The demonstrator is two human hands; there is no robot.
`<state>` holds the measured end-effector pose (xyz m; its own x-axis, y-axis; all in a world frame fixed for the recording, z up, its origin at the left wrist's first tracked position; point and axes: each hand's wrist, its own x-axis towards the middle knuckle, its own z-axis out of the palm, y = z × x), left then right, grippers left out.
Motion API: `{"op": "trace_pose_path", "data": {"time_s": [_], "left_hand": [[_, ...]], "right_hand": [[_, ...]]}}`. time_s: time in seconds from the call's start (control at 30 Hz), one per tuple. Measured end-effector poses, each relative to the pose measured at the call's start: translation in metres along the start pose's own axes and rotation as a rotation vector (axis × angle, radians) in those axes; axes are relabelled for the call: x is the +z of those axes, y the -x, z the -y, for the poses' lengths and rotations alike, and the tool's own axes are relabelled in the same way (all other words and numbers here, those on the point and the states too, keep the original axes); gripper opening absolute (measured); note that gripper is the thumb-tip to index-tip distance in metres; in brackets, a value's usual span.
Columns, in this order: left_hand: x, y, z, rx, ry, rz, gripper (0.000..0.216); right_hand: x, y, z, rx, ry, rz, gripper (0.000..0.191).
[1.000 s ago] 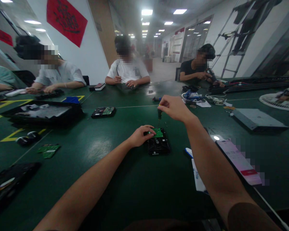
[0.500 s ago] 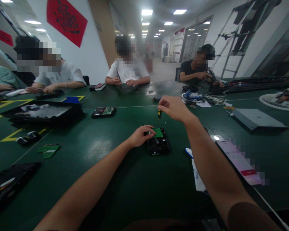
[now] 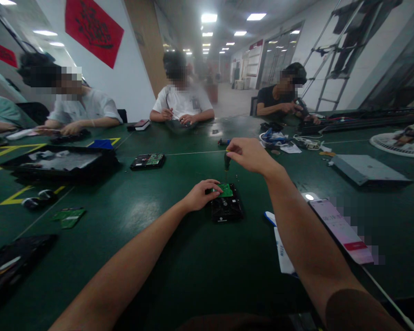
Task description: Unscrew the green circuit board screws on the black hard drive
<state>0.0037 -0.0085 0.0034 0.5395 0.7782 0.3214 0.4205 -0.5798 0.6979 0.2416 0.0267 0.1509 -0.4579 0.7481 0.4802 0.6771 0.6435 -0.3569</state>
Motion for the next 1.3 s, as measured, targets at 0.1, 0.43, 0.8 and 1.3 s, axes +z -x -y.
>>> {"op": "trace_pose_path", "data": {"time_s": [0.1,0.43,0.8,1.3], "left_hand": [[0.0004,-0.0002,-0.0006,-0.008,-0.001,-0.003,0.017],[-0.0019,-0.0002,-0.0074,-0.018,-0.007,0.001,0.016],[-0.0008,-0.0005,-0.0014,-0.004,-0.002,0.003,0.017],[0.0000,-0.0012,0.0005,-0.002,0.000,0.003,0.017]], "right_hand": [[0.0008,0.0003,-0.0007,0.007,0.010,-0.024,0.006],[-0.0019,0.0004,0.0036,-0.005,0.008,0.008,0.006],[-0.0002,0.0001,-0.0003,0.010,-0.027,0.021,0.006],[0.0008,0.0001,-0.0015,0.002,0.013,-0.013,0.006]]}}
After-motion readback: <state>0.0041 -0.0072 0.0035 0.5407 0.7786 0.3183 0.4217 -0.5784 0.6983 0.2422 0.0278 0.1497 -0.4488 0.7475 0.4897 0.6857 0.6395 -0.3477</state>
